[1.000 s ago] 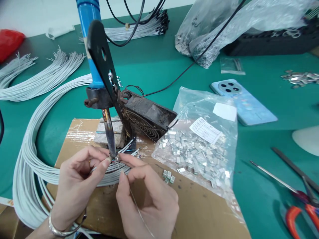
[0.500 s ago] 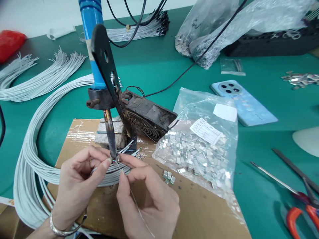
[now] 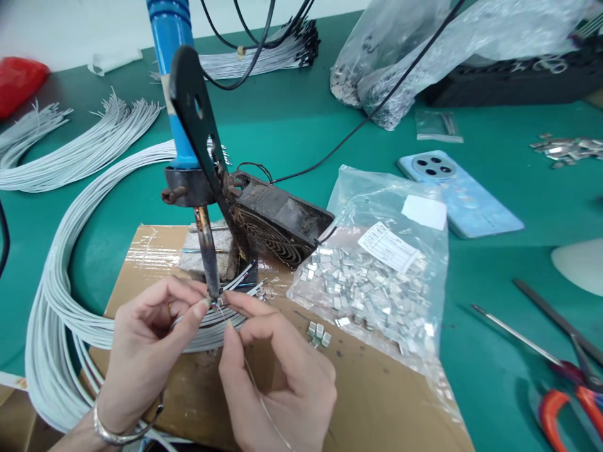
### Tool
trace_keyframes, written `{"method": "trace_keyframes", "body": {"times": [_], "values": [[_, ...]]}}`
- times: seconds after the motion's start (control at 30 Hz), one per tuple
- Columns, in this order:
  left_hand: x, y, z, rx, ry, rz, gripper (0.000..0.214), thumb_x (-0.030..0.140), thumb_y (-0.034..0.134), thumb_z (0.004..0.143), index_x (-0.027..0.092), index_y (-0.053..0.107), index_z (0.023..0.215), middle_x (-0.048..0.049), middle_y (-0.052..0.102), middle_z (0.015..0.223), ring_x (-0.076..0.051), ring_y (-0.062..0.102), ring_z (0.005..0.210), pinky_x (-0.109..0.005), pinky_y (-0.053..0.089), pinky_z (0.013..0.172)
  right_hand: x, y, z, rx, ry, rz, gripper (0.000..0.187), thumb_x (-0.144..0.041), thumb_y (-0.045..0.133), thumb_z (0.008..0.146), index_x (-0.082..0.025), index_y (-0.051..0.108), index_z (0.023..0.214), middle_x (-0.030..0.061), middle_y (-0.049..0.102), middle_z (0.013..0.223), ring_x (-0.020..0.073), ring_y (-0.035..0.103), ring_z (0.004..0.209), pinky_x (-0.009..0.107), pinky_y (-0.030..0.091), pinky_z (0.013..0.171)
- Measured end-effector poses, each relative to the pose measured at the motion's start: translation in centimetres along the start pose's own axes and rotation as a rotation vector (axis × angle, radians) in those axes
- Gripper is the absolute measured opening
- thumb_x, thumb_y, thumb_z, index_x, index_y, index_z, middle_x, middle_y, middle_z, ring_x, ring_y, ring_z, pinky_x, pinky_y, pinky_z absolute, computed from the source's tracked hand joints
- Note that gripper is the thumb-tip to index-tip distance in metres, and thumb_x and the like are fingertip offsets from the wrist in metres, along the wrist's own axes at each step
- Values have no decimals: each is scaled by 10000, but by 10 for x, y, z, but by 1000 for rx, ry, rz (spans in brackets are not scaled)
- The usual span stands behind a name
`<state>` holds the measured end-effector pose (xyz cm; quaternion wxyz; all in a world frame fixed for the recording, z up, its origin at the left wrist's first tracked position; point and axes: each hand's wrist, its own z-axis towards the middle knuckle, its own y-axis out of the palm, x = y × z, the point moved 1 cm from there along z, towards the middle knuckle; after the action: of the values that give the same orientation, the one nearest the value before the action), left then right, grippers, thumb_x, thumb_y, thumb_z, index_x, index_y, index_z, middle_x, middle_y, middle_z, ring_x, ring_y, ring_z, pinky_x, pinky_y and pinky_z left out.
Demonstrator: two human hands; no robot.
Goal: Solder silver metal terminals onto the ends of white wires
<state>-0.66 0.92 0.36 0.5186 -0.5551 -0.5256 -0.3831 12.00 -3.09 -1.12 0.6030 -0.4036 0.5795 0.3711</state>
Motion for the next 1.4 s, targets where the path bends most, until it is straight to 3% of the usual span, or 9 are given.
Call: {"method": "trace_keyframes", "body": {"times": [0.33, 0.5, 0.77, 1.17, 1.4], "values": [[3, -1, -2, -2, -10, -26, 111, 121, 745, 732, 143, 658, 666, -28, 721, 810, -27, 461, 466, -122, 364, 436, 5, -1, 2, -6, -57, 2, 186, -163, 757, 830, -233, 655, 691, 24, 821, 1009, 135, 782, 840, 182, 574, 800], [2, -1, -1, -8, -11, -20, 107, 129, 738, 741, 145, 655, 674, -34, 731, 814, -29, 451, 464, -130, 357, 434, 1, 1, 0, 29, -12, 16, 185, -169, 752, 834, -244, 658, 694, -11, 819, 1016, 108, 771, 845, 159, 549, 839], [1, -1, -2, -13, -4, -10, 116, 129, 729, 754, 148, 652, 670, -27, 732, 813, -26, 443, 463, -126, 352, 433, 4, -1, 2, -5, -72, -19, 182, -152, 747, 836, -228, 663, 694, 21, 823, 1014, 132, 784, 838, 187, 580, 815], [0, -2, 0, -17, -26, -23, 118, 147, 740, 762, 149, 654, 682, -27, 720, 832, -32, 453, 480, -135, 360, 448, 5, 1, 1, 8, -3, 43, 198, -170, 736, 851, -235, 647, 687, -16, 816, 1013, 86, 772, 862, 120, 546, 805], [2, -1, 0, -46, -2, 0, 126, 146, 719, 780, 141, 647, 676, -34, 714, 817, -40, 440, 486, -150, 346, 453, 5, -2, 2, -14, -53, 18, 182, -157, 757, 835, -223, 665, 692, 34, 821, 1004, 138, 786, 842, 179, 589, 767]]}}
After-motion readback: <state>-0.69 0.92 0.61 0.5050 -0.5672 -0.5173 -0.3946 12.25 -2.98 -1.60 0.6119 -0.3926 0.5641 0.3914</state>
